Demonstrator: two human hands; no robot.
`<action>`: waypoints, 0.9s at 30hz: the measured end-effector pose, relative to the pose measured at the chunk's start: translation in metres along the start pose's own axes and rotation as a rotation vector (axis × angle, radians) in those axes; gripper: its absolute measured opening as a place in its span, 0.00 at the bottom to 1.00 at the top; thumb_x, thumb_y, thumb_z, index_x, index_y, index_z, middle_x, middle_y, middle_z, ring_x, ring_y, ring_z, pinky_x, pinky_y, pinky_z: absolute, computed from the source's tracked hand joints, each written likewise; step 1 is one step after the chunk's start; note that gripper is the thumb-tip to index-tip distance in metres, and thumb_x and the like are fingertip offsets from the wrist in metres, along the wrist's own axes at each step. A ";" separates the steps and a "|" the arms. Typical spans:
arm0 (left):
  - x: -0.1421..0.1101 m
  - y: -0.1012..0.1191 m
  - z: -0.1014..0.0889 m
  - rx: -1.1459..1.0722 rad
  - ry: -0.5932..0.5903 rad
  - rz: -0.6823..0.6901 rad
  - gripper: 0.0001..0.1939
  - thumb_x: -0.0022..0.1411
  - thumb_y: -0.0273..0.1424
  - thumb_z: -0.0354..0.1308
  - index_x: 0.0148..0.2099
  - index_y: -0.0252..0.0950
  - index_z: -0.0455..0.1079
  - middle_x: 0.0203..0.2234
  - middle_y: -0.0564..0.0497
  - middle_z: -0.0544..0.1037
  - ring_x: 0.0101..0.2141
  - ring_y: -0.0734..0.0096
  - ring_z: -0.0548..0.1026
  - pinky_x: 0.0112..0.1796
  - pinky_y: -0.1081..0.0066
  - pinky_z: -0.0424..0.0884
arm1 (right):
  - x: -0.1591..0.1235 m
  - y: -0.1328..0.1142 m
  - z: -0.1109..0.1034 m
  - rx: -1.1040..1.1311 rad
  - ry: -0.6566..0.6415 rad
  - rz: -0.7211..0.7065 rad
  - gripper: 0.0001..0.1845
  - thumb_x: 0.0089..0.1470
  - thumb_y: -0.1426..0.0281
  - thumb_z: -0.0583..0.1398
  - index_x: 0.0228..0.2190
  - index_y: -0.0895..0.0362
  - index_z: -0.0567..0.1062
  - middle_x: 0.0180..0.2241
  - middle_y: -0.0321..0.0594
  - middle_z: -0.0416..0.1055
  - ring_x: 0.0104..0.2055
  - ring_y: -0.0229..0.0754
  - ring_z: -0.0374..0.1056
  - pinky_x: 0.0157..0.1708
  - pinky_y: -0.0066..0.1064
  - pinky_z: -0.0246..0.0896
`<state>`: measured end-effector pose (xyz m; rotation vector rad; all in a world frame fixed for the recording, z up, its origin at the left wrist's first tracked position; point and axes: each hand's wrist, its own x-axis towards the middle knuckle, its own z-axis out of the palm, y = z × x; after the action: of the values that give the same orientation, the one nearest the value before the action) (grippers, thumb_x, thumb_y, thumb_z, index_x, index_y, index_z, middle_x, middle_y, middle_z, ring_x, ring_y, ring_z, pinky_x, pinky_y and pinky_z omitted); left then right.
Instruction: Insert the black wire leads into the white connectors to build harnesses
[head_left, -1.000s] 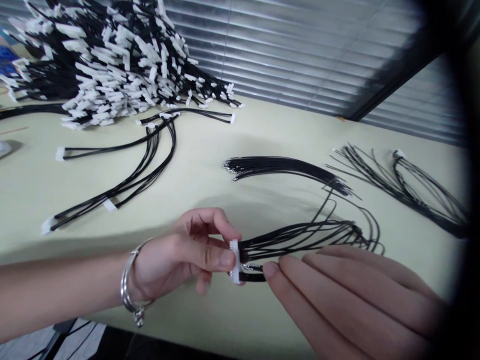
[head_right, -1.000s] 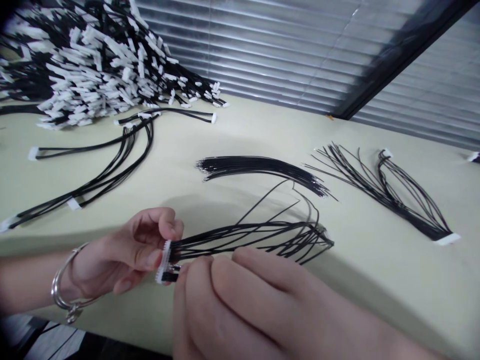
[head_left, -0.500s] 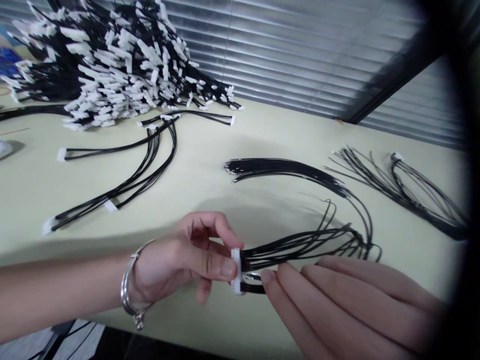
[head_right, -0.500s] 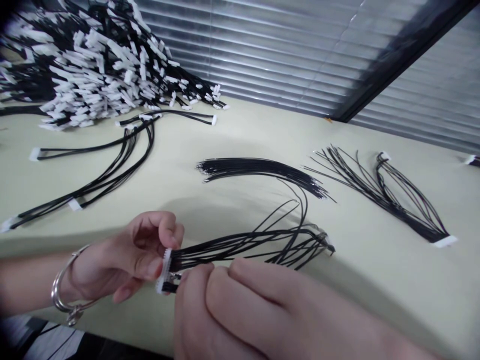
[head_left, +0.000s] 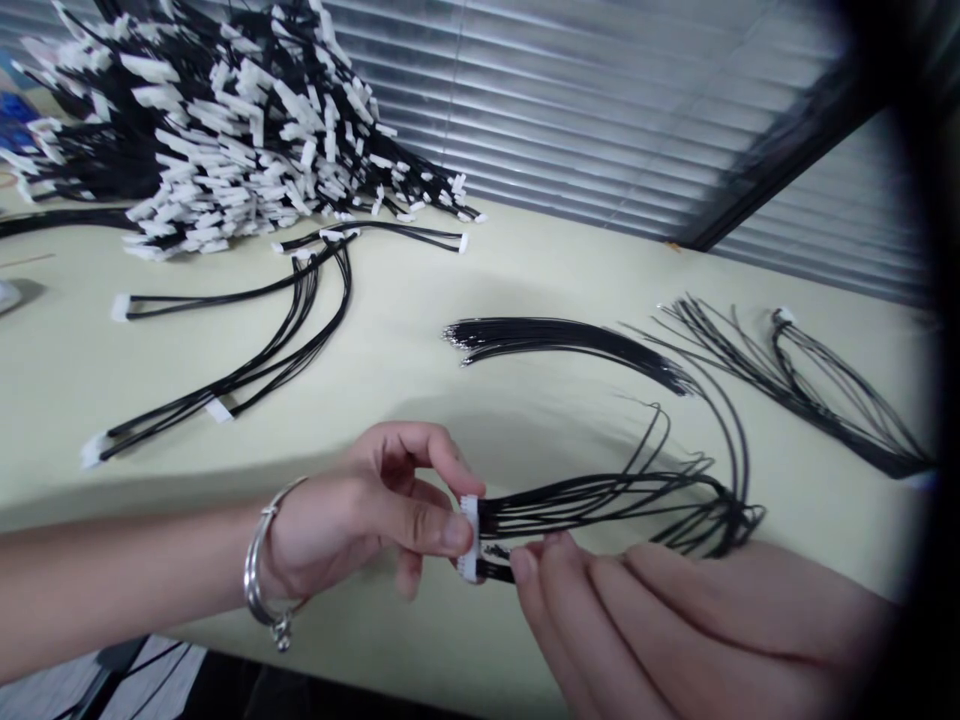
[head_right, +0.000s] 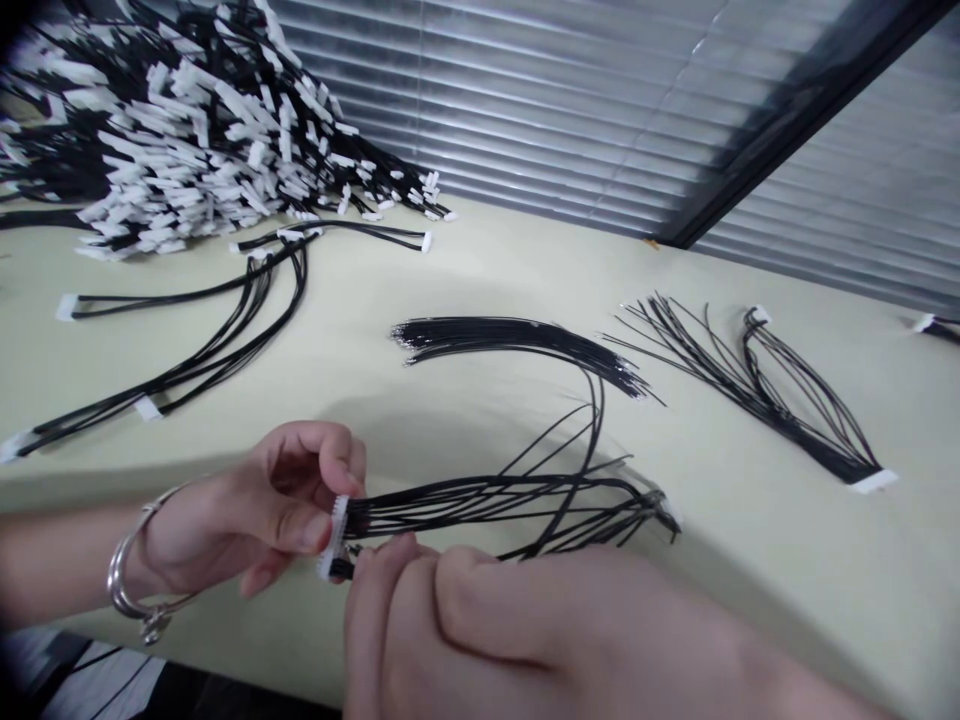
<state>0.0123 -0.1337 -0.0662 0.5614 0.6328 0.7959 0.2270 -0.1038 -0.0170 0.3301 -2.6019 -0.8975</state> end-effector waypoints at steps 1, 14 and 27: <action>0.000 0.000 0.000 0.009 0.002 -0.002 0.09 0.46 0.19 0.65 0.31 0.32 0.70 0.23 0.53 0.75 0.20 0.78 0.73 0.14 0.87 0.69 | 0.001 -0.001 -0.001 -0.001 -0.040 -0.014 0.14 0.59 0.75 0.49 0.33 0.55 0.74 0.35 0.33 0.71 0.33 0.34 0.62 0.32 0.27 0.57; 0.000 0.001 0.002 -0.001 0.003 -0.057 0.09 0.45 0.18 0.65 0.30 0.32 0.71 0.23 0.53 0.75 0.20 0.76 0.74 0.14 0.85 0.69 | 0.003 -0.006 -0.006 -0.067 -0.135 -0.027 0.13 0.58 0.74 0.51 0.37 0.54 0.74 0.34 0.31 0.70 0.30 0.33 0.61 0.26 0.24 0.55; 0.000 0.000 0.005 -0.012 0.046 -0.090 0.09 0.42 0.18 0.65 0.28 0.32 0.72 0.21 0.53 0.75 0.18 0.78 0.73 0.13 0.86 0.68 | 0.002 -0.001 0.020 -0.210 0.193 -0.049 0.15 0.57 0.78 0.47 0.29 0.57 0.72 0.25 0.33 0.70 0.24 0.34 0.59 0.26 0.28 0.55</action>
<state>0.0151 -0.1346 -0.0627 0.5011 0.6906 0.7291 0.2176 -0.0948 -0.0318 0.4020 -2.3099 -1.0880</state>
